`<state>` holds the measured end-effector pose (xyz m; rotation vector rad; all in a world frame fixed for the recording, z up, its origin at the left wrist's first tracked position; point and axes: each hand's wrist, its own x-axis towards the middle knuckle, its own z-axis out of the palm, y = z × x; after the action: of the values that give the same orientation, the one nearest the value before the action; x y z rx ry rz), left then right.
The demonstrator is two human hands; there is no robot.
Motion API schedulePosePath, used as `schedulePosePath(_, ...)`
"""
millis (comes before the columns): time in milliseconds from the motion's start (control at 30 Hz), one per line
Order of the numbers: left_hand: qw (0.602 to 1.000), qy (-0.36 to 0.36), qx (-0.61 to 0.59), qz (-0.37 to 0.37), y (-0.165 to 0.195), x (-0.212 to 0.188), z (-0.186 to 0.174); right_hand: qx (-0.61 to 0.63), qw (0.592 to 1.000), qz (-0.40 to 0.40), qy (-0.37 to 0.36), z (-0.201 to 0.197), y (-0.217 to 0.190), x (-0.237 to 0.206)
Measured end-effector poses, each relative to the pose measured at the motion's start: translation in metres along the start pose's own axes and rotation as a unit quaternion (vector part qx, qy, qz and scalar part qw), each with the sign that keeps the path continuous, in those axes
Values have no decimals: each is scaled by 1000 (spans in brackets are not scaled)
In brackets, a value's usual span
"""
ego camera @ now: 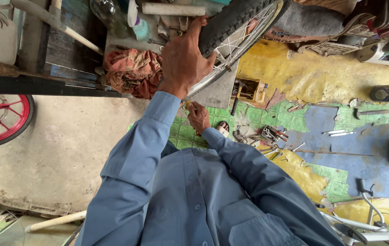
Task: The person uses a yellow-handled tool to adjust the spokes of a bicycle wheel mounted on a workbench. They rotate the wheel and repeatedly tighten or loosen individual spokes while holding the tire steady.
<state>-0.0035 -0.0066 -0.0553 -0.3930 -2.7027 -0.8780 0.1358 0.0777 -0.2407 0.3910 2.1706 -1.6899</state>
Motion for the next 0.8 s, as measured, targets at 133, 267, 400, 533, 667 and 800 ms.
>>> schedulePosePath(133,1000,-20,-11,-16,0,-1,-1,30,1000,-7,2,2,0,-2)
schedulePosePath(267,1000,-7,8,0,1,0,-2,-19,996,-78,42,6,2,-1)
schedulePosePath(400,999,-27,-1,-18,3,0,0,-60,991,-110,55,7,5,3)
schedulePosePath(533,1000,13,8,13,3,-1,0,-87,982,-135,96,7,5,4)
schedulePosePath(667,1000,0,-11,0,3,0,-1,-62,973,-197,106,7,3,1)
schedulePosePath(800,1000,-7,4,0,5,-1,-1,-107,982,-110,114,8,0,-1)
